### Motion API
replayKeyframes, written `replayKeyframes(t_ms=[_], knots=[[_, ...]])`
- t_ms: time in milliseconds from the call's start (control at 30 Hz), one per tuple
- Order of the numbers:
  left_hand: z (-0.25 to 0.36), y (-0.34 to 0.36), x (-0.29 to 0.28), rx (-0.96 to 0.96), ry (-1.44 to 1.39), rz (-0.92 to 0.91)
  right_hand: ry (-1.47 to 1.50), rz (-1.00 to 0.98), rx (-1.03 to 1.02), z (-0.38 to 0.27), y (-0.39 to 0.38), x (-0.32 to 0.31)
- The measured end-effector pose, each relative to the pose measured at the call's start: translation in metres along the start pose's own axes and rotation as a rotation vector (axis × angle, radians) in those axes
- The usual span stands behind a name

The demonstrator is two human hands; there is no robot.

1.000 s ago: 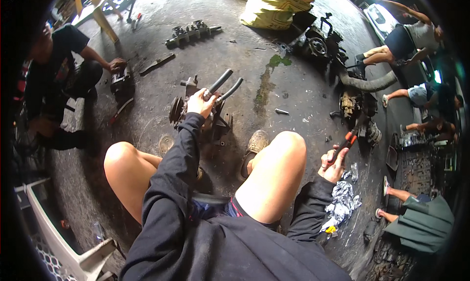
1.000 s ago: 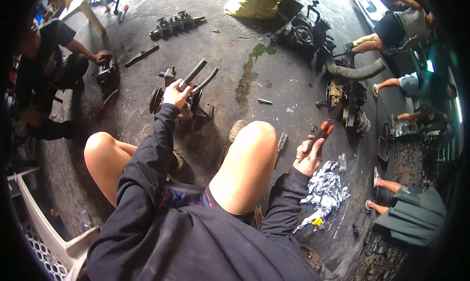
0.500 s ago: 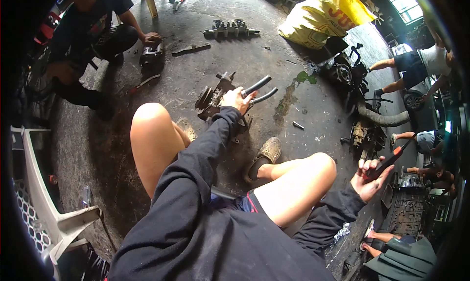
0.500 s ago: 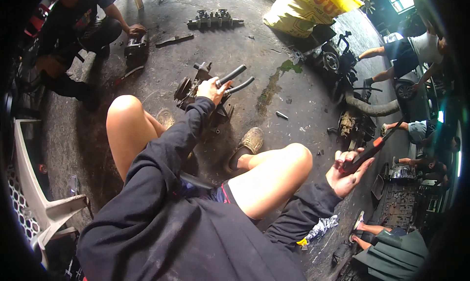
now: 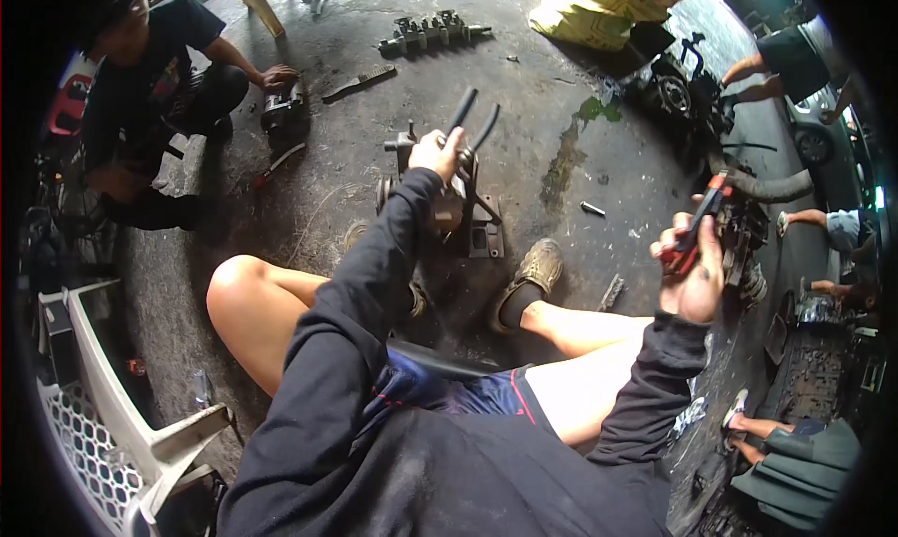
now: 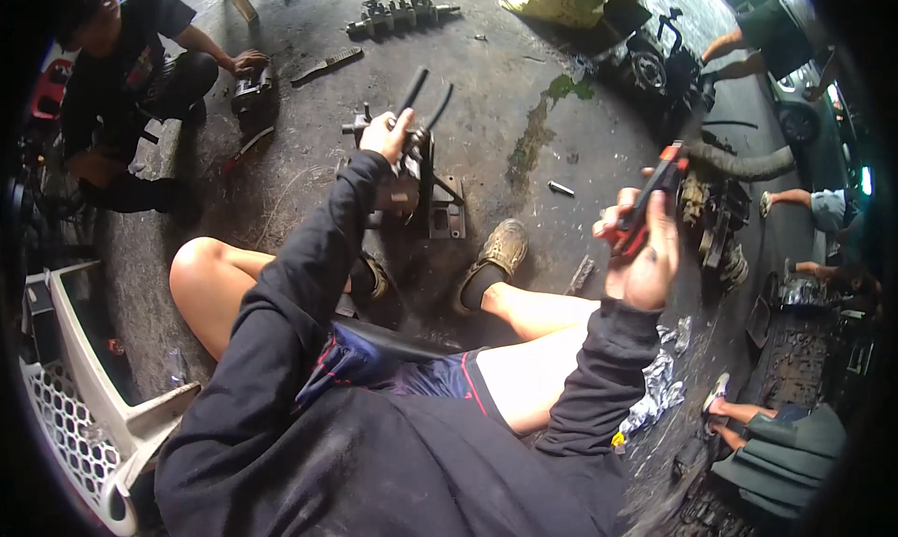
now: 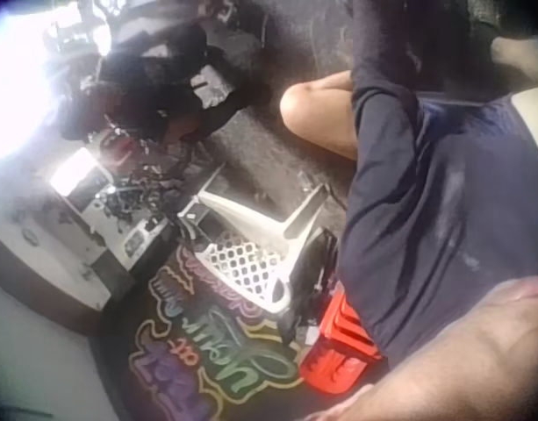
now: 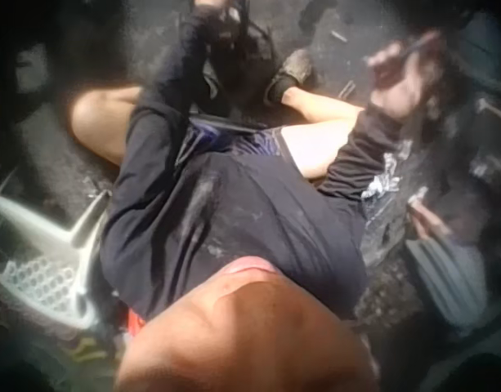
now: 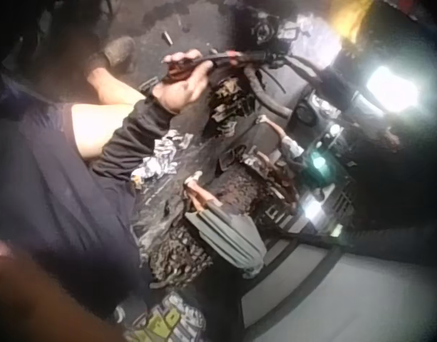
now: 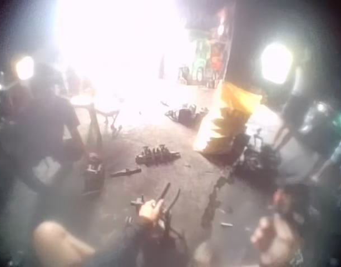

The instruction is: The person holds a mechanical component and uses a metal file to scrape its surfaces while sitting on a chair.

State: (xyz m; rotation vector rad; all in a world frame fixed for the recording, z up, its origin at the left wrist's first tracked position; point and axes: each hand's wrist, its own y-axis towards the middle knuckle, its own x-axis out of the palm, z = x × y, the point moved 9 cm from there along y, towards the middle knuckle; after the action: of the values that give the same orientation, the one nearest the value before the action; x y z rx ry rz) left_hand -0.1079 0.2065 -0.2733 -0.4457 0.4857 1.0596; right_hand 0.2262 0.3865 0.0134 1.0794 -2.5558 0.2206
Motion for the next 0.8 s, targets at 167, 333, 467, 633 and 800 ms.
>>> replayKeyframes(t_ms=[167, 333, 467, 633, 800], knots=[[-0.074, 0.089, -0.027, -0.065, 0.079, 0.108, -0.125, 0.042, 0.189, 0.045, -0.008, -0.001], [-0.155, 0.159, -0.061, -0.038, 0.079, 0.138, -0.244, 0.021, 0.26, 0.063, -0.002, 0.018], [-0.21, 0.19, -0.065, -0.096, -0.002, 0.16, -0.362, -0.005, 0.329, 0.083, 0.009, 0.028], [-0.244, 0.192, -0.074, 0.037, 0.547, 0.143, -0.415, -0.028, 0.373, 0.103, 0.02, 0.049], [-0.304, 0.173, -0.081, -0.205, 0.624, -0.034, -0.401, -0.043, 0.436, 0.115, 0.026, 0.062]])
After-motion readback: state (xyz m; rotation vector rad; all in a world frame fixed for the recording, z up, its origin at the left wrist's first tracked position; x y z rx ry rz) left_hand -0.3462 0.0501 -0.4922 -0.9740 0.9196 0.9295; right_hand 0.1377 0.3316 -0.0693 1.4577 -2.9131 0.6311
